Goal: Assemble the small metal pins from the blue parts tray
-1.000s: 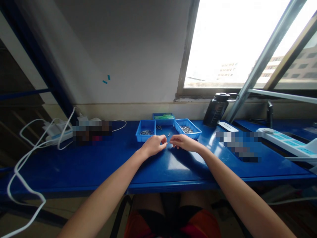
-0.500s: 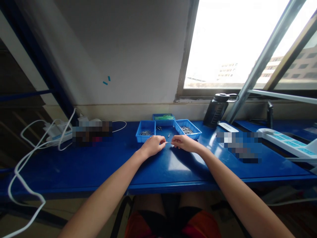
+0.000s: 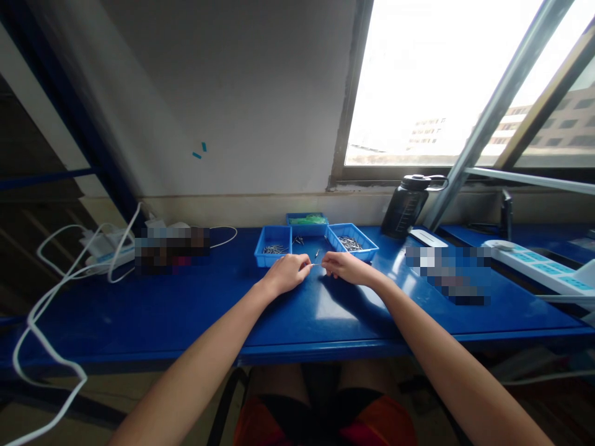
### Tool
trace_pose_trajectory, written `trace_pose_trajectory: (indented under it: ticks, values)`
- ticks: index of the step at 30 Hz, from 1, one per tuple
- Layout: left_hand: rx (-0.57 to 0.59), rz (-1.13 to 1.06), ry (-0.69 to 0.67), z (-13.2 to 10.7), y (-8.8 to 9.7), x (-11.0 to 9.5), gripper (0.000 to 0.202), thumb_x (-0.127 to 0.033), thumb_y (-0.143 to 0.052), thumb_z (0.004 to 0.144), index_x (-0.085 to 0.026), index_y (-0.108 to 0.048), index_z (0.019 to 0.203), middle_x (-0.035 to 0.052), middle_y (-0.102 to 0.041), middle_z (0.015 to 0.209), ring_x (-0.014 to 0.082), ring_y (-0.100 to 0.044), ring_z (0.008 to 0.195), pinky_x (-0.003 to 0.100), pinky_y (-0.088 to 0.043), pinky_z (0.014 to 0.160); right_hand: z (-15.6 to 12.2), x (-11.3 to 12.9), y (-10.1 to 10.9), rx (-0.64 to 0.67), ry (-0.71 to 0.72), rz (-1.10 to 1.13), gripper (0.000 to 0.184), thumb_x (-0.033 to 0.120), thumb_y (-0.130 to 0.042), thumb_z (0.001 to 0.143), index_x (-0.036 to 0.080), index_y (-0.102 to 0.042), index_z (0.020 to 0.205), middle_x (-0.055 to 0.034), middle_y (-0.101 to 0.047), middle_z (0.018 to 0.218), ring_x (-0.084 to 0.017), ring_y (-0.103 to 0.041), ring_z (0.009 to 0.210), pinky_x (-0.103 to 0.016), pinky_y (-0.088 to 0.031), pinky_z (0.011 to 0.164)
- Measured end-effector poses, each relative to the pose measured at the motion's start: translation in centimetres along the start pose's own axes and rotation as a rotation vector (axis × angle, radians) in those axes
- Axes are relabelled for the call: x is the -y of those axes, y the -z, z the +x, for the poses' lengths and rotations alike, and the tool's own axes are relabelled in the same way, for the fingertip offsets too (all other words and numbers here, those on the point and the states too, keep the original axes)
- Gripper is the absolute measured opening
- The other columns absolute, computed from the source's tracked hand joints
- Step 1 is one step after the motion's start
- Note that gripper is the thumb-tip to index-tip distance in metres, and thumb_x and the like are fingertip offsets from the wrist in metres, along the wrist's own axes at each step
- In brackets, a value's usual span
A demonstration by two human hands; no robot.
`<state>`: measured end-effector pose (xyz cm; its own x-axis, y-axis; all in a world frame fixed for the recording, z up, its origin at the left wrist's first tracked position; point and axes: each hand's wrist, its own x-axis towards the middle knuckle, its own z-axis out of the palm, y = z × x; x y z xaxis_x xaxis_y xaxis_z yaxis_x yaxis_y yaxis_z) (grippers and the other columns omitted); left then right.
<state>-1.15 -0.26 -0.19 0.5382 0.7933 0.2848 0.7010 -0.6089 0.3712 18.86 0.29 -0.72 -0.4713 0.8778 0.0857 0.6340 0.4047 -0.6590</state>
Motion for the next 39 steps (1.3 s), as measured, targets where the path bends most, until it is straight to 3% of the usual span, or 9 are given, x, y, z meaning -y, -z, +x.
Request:
trace_pose_trajectory:
  ticks: [6,13,20,27,32,39]
  values:
    - [0.004,0.003,0.017,0.0,-0.1,0.0,0.038,-0.039,-0.029,0.087,-0.017,-0.057,0.075,0.0045,-0.060,0.068,0.0142,-0.054,0.061,0.023,-0.033,0.055,0.0,0.2,0.0,0.025,0.000,0.074,0.031,0.043,-0.038,0.083,0.017,-0.050,0.071,-0.0018,-0.060,0.068,-0.010,-0.052,0.055,-0.022,-0.041,0.055]
    - [0.021,-0.047,0.030,0.1,-0.5,0.4,0.036,-0.038,-0.028,0.087,-0.017,-0.054,0.075,0.0032,-0.059,0.067,0.0133,-0.052,0.059,0.022,-0.032,0.052,0.0,0.2,-0.1,0.039,-0.007,0.128,0.033,0.044,-0.037,0.083,0.016,-0.049,0.071,-0.0016,-0.058,0.067,-0.009,-0.051,0.054,-0.021,-0.039,0.051]
    - [-0.102,-0.184,-0.063,0.2,-0.1,-0.2,0.028,-0.035,-0.037,0.084,-0.017,-0.058,0.081,0.0019,-0.062,0.077,0.0125,-0.053,0.067,0.022,-0.038,0.060,-0.2,0.7,-0.1,0.071,0.033,0.103,0.029,0.042,-0.043,0.080,0.016,-0.053,0.075,-0.0022,-0.059,0.070,-0.010,-0.052,0.058,-0.022,-0.041,0.055]
    - [-0.106,-0.274,-0.114,0.4,-0.1,-0.3,0.018,-0.030,-0.049,0.077,-0.018,-0.060,0.084,0.0002,-0.063,0.082,0.0115,-0.054,0.069,0.022,-0.042,0.065,-0.4,1.3,-0.3,0.074,0.055,0.120,0.030,0.044,-0.043,0.080,0.016,-0.052,0.075,-0.0015,-0.057,0.069,-0.010,-0.051,0.057,-0.022,-0.041,0.054]
    - [-0.130,-0.234,-0.096,0.1,0.0,-0.4,0.013,-0.027,-0.052,0.073,-0.018,-0.056,0.081,-0.0009,-0.062,0.077,0.0114,-0.056,0.069,0.021,-0.042,0.064,-0.3,1.2,-0.2,0.075,0.048,0.105,0.029,0.043,-0.045,0.079,0.016,-0.055,0.083,-0.0013,-0.057,0.068,-0.010,-0.052,0.057,-0.022,-0.042,0.054]
    - [-0.043,-0.048,-0.057,-0.1,-0.2,-0.1,0.017,-0.033,-0.048,0.077,-0.020,-0.058,0.082,-0.0005,-0.063,0.076,0.0125,-0.055,0.065,0.021,-0.038,0.055,-0.4,1.5,0.2,0.028,0.039,0.126,0.032,0.044,-0.042,0.080,0.015,-0.055,0.082,-0.0023,-0.058,0.069,-0.010,-0.051,0.056,-0.021,-0.040,0.051]
